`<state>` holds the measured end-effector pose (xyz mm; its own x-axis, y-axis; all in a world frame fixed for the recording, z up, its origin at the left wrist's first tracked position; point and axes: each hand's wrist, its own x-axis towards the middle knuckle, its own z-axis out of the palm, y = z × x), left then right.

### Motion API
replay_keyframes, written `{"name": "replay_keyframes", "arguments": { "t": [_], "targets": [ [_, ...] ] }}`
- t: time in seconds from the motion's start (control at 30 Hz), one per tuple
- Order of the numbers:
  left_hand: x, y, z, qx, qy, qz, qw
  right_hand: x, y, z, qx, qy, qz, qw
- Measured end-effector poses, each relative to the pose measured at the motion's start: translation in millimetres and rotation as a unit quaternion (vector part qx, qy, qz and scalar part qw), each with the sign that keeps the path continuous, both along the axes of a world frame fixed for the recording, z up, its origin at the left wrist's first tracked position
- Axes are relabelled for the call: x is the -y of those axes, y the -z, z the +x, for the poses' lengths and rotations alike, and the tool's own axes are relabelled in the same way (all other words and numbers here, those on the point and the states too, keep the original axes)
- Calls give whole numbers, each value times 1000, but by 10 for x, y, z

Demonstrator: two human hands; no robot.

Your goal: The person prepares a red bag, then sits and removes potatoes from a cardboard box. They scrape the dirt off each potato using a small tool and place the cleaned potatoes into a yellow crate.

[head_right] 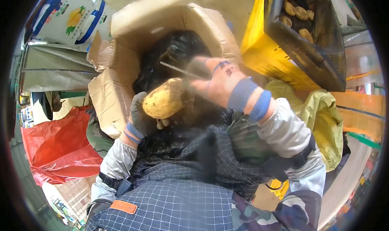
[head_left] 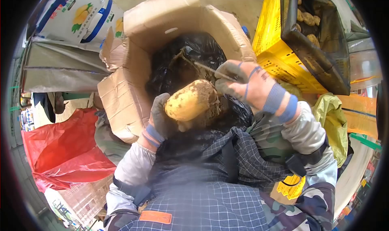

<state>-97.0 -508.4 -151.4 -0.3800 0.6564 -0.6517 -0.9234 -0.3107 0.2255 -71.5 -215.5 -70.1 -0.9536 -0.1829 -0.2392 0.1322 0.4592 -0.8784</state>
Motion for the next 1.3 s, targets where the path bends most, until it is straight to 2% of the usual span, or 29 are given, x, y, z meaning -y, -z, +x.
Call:
{"name": "replay_keyframes", "arguments": {
  "t": [0.03,0.07,0.17,0.27,0.37,0.4,0.47,0.57,0.67,0.73,0.77,0.9,1.0,1.1,1.13,1.23,1.3],
  "targets": [
    [4,-55,30,41,-21,35,998,107,-35,30,-3,1,7,1000],
    [97,105,50,-24,11,99,995,189,-63,63,2,1,-7,1000],
    [57,-17,142,4,-9,139,990,351,-114,105,37,20,-54,998],
    [-18,-322,208,52,-41,66,996,401,-39,115,49,42,-74,995],
    [87,-171,299,-167,1,15,986,452,130,174,-29,39,-31,998],
    [143,-151,293,-177,16,81,981,466,74,147,25,55,-53,997],
    [169,-154,342,-197,-16,53,979,478,-24,102,112,107,-111,982],
    [250,-64,356,-195,-26,70,978,363,152,71,82,139,-62,985],
    [262,-28,378,-211,-32,86,973,374,172,84,-84,74,181,977],
    [206,-43,382,-252,-38,76,964,428,165,98,-94,40,215,971],
    [165,-68,380,-282,-41,64,956,451,163,94,-99,21,231,968],
    [111,3,351,-366,-50,28,929,533,42,15,24,-31,226,973],
    [95,94,371,-354,-67,20,933,524,150,25,24,-33,232,972],
    [73,62,333,-356,-43,-38,933,603,209,19,-1,-135,298,945],
    [57,73,330,-358,-39,-57,931,627,225,7,27,-183,351,918],
    [56,146,315,-340,-40,-79,936,657,332,59,26,-199,323,925],
    [94,294,312,-292,-65,-50,953,534,492,-82,30,-84,293,952]
  ]
}}
